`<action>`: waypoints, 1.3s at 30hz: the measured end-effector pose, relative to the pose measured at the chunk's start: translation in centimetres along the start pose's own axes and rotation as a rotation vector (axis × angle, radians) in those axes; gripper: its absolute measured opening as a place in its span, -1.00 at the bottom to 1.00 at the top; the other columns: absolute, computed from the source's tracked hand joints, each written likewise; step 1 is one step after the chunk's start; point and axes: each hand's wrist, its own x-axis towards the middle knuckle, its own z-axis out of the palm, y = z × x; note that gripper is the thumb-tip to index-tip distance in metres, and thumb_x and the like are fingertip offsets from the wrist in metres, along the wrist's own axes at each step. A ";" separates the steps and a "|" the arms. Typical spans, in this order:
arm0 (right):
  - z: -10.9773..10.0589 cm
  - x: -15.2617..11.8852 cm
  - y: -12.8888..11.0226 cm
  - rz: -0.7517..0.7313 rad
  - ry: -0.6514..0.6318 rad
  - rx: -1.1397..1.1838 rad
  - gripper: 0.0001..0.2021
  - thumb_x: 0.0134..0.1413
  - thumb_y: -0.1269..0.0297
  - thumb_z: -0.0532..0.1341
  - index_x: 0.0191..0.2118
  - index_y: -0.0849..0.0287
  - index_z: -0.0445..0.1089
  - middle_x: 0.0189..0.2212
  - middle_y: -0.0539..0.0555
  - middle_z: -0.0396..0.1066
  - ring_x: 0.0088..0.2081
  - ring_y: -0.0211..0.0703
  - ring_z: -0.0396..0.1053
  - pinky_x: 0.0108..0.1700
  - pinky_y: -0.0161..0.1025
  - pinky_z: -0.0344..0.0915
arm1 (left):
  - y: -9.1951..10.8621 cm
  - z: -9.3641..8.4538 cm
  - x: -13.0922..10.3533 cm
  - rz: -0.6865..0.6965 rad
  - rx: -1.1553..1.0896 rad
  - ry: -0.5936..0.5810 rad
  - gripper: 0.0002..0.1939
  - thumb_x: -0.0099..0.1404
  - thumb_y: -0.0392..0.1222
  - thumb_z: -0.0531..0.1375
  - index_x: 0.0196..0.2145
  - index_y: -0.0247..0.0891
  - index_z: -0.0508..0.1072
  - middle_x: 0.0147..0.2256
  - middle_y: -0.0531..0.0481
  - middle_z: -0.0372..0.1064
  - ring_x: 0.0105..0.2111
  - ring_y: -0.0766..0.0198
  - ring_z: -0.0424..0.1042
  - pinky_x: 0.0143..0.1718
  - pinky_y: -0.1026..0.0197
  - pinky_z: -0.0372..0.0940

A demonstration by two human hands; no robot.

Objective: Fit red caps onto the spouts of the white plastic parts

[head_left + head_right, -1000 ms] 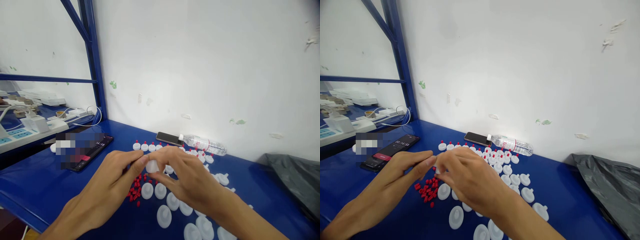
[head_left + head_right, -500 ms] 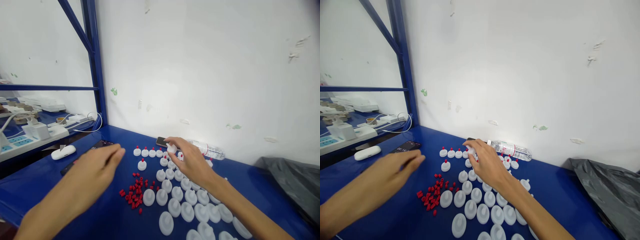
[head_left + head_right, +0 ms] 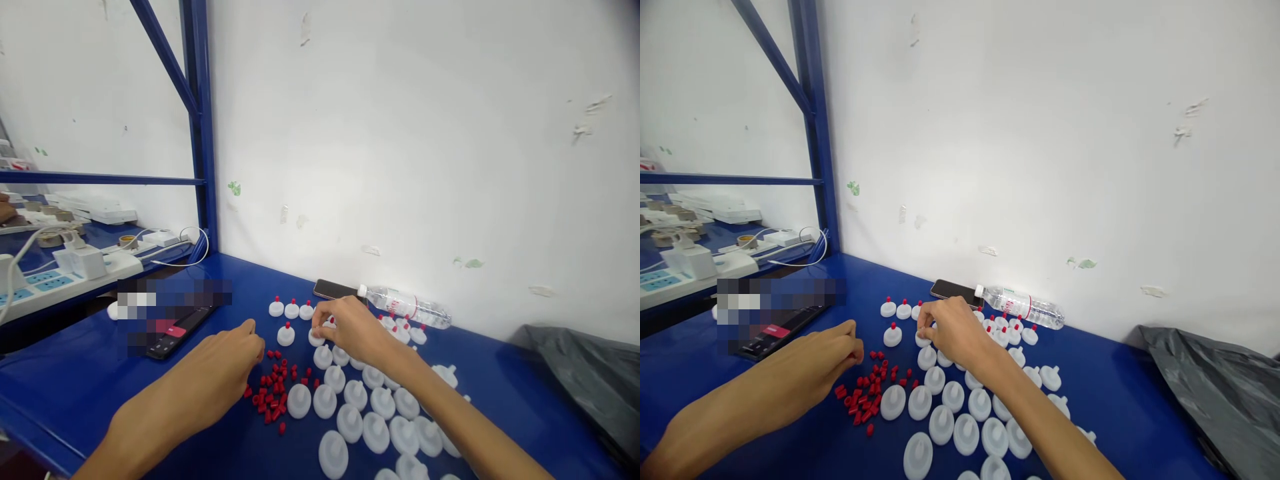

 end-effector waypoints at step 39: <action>-1.3 -1.7 -5.2 -0.235 0.149 0.284 -0.72 0.38 0.32 0.26 0.07 0.00 0.19 -0.01 0.03 0.59 0.04 -0.03 0.56 -0.01 -0.11 0.46 | 3.8 -3.8 1.5 0.019 -0.219 0.377 -0.62 0.62 0.01 -0.11 -0.29 -0.15 0.33 -0.38 0.07 0.44 -0.41 0.19 0.39 -0.35 0.13 0.02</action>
